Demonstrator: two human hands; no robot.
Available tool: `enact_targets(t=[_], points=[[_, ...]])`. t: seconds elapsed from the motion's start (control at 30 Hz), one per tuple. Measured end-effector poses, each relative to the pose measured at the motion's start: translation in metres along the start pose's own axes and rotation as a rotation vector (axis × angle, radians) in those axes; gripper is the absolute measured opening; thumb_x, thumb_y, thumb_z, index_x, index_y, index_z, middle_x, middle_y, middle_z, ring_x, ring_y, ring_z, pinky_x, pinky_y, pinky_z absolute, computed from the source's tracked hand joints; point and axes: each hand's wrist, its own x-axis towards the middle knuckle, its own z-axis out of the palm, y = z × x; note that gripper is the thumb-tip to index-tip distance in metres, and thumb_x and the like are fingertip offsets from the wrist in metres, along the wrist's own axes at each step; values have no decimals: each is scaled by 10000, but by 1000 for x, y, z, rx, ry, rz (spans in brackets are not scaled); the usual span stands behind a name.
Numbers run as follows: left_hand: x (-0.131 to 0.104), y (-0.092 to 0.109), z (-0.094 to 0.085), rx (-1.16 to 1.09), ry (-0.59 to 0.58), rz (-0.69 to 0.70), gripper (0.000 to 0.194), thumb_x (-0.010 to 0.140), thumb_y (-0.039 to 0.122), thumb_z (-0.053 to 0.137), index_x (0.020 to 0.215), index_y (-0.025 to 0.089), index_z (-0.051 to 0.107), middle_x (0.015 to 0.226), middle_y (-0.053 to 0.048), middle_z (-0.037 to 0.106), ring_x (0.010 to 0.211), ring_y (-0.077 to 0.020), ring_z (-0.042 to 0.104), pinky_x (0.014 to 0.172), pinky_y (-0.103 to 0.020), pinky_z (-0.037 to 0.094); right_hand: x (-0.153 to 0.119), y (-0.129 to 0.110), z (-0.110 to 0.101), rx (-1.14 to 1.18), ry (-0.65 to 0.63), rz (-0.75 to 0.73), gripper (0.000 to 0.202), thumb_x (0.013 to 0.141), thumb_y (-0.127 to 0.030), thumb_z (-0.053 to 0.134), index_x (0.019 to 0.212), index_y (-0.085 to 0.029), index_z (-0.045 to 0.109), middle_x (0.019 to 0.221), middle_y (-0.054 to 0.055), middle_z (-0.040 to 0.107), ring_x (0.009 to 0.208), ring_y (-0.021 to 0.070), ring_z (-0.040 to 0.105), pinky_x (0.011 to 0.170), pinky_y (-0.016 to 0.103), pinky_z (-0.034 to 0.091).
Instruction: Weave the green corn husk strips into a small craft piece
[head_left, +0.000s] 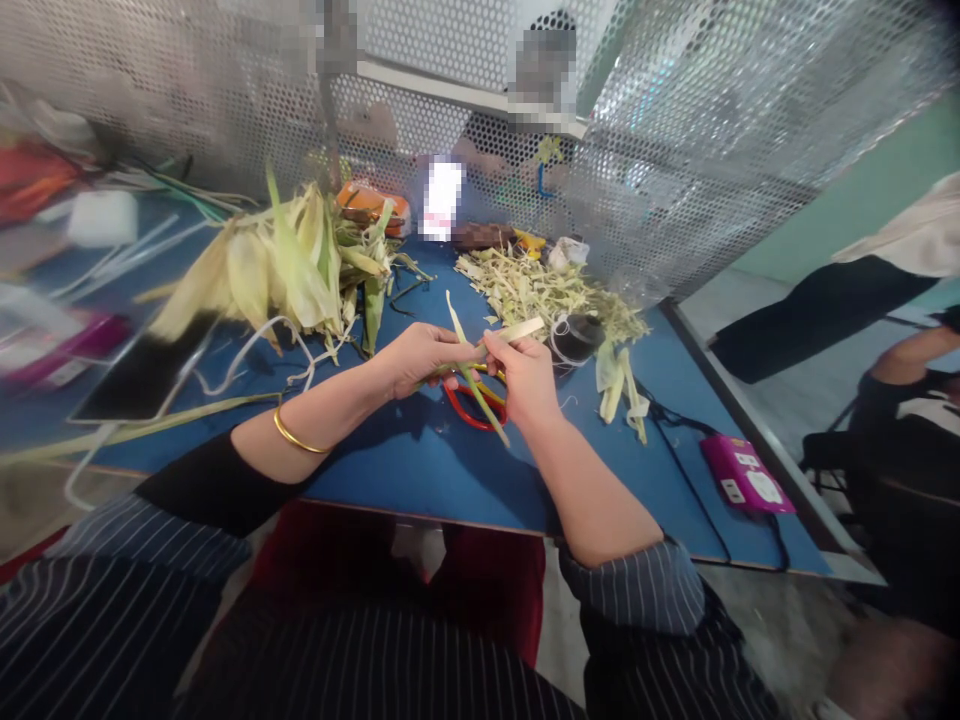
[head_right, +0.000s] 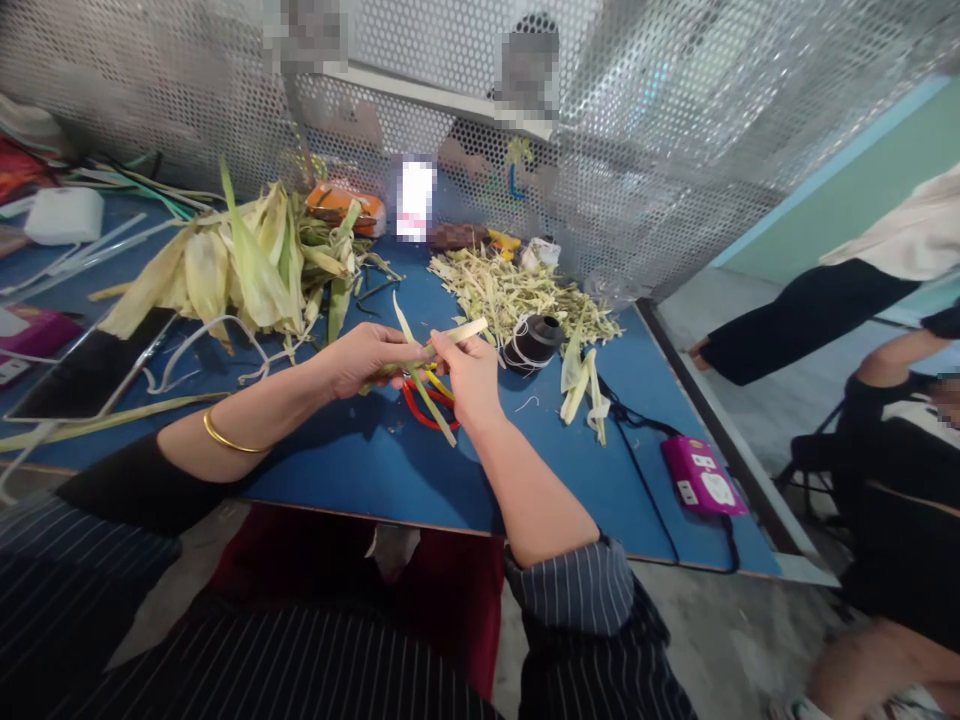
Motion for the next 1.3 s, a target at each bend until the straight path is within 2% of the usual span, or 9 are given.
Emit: enact_targets(t=[0.17, 0.43, 0.63, 0.7, 0.8, 0.87, 1.0, 1.1, 1.3], points=[[1, -2, 2, 76, 8, 29, 216, 711, 342, 730, 667, 139, 670, 471, 2, 569, 410, -66, 493, 382, -199, 281, -1, 2, 1, 13, 61, -42, 159, 717, -285, 690, 623, -174, 628, 524, -31, 510, 469, 80, 415, 469, 254, 326], [1, -3, 1, 94, -37, 10, 189, 736, 302, 708, 672, 134, 653, 543, -30, 624, 426, -73, 519, 398, -208, 304, 1, -1, 1, -29, 130, -79, 157, 724, -291, 670, 620, -185, 620, 521, -37, 498, 470, 83, 413, 475, 258, 332], [-2, -3, 2, 67, -58, -2, 249, 726, 372, 722, 696, 128, 680, 499, -12, 589, 406, -55, 461, 400, -199, 270, 14, 3, -16, -210, -1, -15, 237, 758, -401, 645, 679, -177, 638, 567, -5, 534, 501, 112, 461, 527, 288, 395], [-2, -2, 2, 20, -45, -1, 276, 780, 407, 665, 717, 139, 686, 473, 4, 551, 389, -47, 417, 396, -198, 233, 17, -3, -24, -393, 123, -137, 266, 782, -445, 615, 806, -183, 655, 679, 28, 588, 620, 154, 539, 624, 324, 446], [-3, -1, 3, 24, -29, 7, 327, 832, 427, 601, 666, 152, 662, 433, 25, 478, 375, -41, 353, 403, -202, 206, 15, -18, -30, -713, 312, -498, 319, 800, -447, 613, 1014, -214, 648, 1026, 94, 624, 980, 233, 564, 836, 393, 436], [-3, -2, 3, 75, -54, 43, 339, 825, 417, 609, 613, 154, 636, 440, 26, 467, 381, -39, 339, 419, -205, 223, 10, -26, -27, -810, 147, -561, 230, 838, -422, 583, 893, -226, 688, 1020, 82, 644, 1018, 233, 562, 902, 401, 403], [-4, -6, 3, 170, -75, 124, 299, 794, 356, 629, 576, 153, 612, 469, 24, 478, 405, -47, 342, 438, -215, 248, 2, -24, -14, -712, -261, -292, 213, 806, -372, 629, 670, -221, 692, 750, 22, 676, 769, 174, 594, 843, 378, 414], [-5, -7, 6, 216, -71, 116, 272, 762, 324, 647, 556, 151, 605, 466, 30, 463, 414, -51, 345, 442, -217, 258, 0, -15, -9, -481, -246, -124, 128, 746, -308, 670, 687, -196, 688, 705, 12, 660, 683, 147, 566, 700, 322, 430], [-6, -5, 7, 128, -113, 100, 225, 738, 262, 654, 548, 154, 603, 498, 28, 474, 423, -47, 344, 431, -213, 255, -2, -10, -8, -322, -221, -91, 101, 740, -266, 642, 679, -189, 618, 652, -16, 571, 616, 108, 480, 608, 274, 392]])
